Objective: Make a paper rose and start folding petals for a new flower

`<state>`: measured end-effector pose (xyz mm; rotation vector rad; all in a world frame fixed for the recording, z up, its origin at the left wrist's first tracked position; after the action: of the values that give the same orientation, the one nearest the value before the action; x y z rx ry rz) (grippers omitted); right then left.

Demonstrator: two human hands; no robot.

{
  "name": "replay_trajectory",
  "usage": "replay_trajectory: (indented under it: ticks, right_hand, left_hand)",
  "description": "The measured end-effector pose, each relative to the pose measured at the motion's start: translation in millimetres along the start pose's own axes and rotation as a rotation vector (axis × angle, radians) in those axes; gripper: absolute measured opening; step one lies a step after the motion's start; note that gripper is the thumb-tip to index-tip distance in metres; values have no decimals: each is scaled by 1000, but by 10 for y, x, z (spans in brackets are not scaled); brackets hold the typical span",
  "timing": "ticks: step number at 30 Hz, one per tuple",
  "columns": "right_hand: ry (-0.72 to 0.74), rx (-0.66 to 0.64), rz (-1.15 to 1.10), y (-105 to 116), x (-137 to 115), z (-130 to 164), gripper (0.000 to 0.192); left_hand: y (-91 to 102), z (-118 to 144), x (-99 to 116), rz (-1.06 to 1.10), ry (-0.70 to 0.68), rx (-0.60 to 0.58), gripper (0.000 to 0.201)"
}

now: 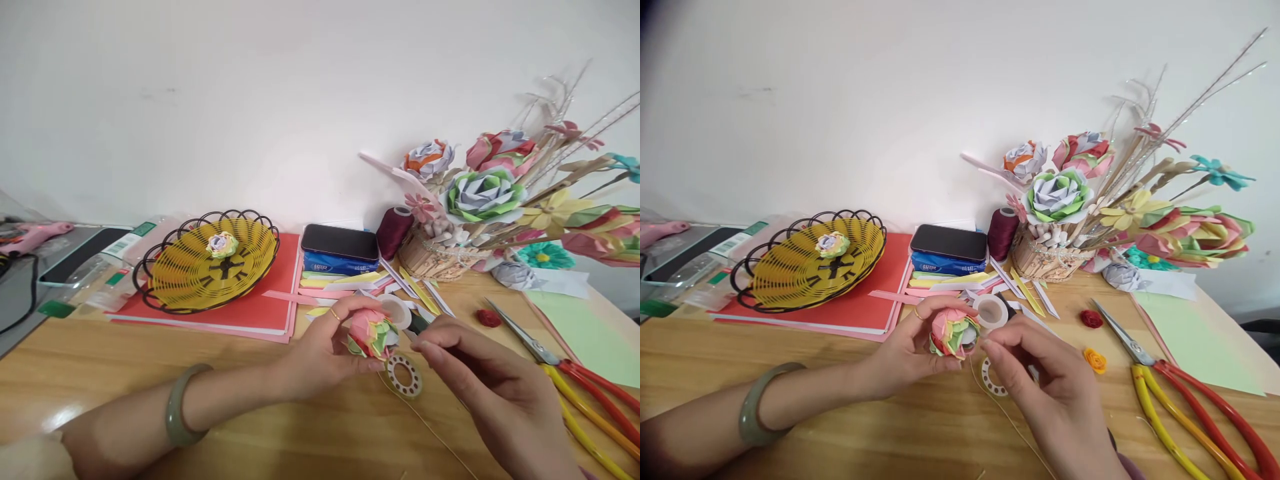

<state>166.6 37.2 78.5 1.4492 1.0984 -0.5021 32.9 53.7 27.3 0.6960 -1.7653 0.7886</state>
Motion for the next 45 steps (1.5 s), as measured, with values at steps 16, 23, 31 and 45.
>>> replay_trajectory:
  ticks: [16, 23, 31, 45]
  right_hand:
    - [-227, -150, -220, -156, 211, -34, 16]
    - [-217, -152, -257, -175, 202, -33, 15]
    - [-278, -92, -178, -147, 194, -15, 16]
    - [-194, -104, -23, -112, 221, -67, 22]
  left_hand:
    - [-53, 66, 34, 121, -36, -157, 31]
    - [-43, 40, 31, 0, -67, -156, 47]
    - [-42, 41, 56, -83, -183, -157, 46]
    - [-30, 43, 56, -203, -189, -146, 45]
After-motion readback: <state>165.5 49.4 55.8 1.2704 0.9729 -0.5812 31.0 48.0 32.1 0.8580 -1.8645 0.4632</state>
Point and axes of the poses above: each hand's wrist, its own z-axis away from the middle knuckle, its own y-axis out of the back of the hand, x = y × z, the point moved 7 cm from there along -z, towards the middle knuckle, and after that the axes turned 11 degrees about -x, right-handed, at the moved point
